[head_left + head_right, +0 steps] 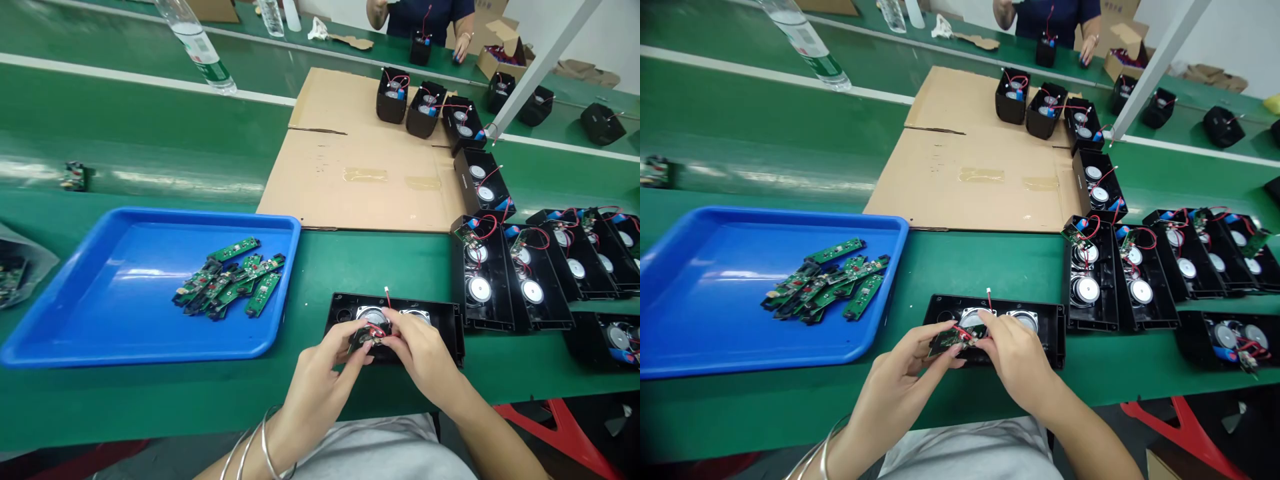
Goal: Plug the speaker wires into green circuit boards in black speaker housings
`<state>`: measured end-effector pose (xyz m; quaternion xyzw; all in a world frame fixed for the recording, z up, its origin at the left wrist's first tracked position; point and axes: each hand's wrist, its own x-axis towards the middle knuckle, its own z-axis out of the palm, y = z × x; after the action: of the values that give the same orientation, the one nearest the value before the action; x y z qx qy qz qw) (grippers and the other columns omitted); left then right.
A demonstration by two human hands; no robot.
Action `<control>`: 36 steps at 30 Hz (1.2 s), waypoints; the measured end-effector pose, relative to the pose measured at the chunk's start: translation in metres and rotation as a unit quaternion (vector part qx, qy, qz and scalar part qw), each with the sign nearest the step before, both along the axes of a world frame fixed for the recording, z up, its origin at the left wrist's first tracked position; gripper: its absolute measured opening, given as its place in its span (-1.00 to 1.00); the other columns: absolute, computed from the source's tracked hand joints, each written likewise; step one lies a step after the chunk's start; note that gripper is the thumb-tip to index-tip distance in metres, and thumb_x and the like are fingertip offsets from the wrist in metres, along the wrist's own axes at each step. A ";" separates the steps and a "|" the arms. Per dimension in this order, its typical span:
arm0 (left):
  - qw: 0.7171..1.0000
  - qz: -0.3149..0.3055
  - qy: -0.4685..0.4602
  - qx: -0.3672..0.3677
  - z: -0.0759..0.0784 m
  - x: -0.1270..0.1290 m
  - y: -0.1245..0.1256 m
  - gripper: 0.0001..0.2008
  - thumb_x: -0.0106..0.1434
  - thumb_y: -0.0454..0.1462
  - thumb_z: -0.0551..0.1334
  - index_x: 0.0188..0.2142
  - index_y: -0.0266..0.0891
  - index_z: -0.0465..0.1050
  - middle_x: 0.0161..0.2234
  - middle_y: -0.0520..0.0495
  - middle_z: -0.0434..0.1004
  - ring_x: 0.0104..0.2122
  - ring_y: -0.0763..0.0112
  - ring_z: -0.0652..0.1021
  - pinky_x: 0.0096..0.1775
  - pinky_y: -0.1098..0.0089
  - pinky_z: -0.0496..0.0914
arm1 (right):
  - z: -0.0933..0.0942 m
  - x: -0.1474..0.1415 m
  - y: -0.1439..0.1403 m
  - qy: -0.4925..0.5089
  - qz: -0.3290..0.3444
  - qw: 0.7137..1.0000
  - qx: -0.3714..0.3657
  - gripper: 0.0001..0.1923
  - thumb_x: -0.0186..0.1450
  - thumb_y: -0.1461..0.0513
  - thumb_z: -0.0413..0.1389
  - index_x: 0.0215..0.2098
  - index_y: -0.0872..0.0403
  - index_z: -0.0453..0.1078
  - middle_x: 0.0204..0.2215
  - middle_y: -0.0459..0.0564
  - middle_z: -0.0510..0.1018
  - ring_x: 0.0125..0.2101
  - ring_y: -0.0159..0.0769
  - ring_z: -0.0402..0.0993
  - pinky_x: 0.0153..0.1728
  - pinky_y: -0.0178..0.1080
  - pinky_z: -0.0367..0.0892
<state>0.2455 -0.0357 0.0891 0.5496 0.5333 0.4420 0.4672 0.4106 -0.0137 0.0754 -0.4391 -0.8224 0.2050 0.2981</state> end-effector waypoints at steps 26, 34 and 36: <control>0.990 0.022 0.124 -0.068 0.004 0.003 0.014 -0.73 0.21 -0.21 0.07 -0.10 -0.22 0.27 -0.40 -0.08 0.66 -0.41 0.24 0.65 -0.40 0.35 0.55 | 0.002 0.011 0.001 0.171 -0.060 0.962 -0.205 -0.88 0.26 0.27 0.08 -0.39 0.07 0.46 -0.48 -0.06 0.48 -0.54 -0.40 0.36 -0.59 -0.39 0.26; 0.990 0.000 0.074 -0.124 0.010 0.006 0.014 -0.74 0.17 -0.19 0.10 -0.14 -0.19 0.27 -0.39 -0.04 0.66 -0.46 0.27 0.65 -0.39 0.37 0.55 | 0.000 -0.002 -0.004 0.064 -0.038 0.997 -0.026 -0.80 0.34 0.34 -0.02 -0.40 0.14 0.39 -0.51 -0.04 0.42 -0.49 -0.37 0.33 -0.48 -0.33 0.27; 0.989 -0.006 0.062 -0.134 0.012 0.006 0.015 -0.74 0.16 -0.17 0.11 -0.15 -0.18 0.28 -0.42 -0.02 0.64 -0.45 0.26 0.65 -0.39 0.35 0.56 | -0.003 -0.001 -0.005 0.052 -0.037 0.998 -0.006 -0.80 0.35 0.35 -0.03 -0.39 0.15 0.38 -0.50 -0.03 0.42 -0.48 -0.36 0.34 -0.46 -0.32 0.27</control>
<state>0.2512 -0.0205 0.1009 0.5120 0.6121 0.3289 0.5051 0.4091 -0.0184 0.0726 -0.4597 -0.7878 0.2214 0.3449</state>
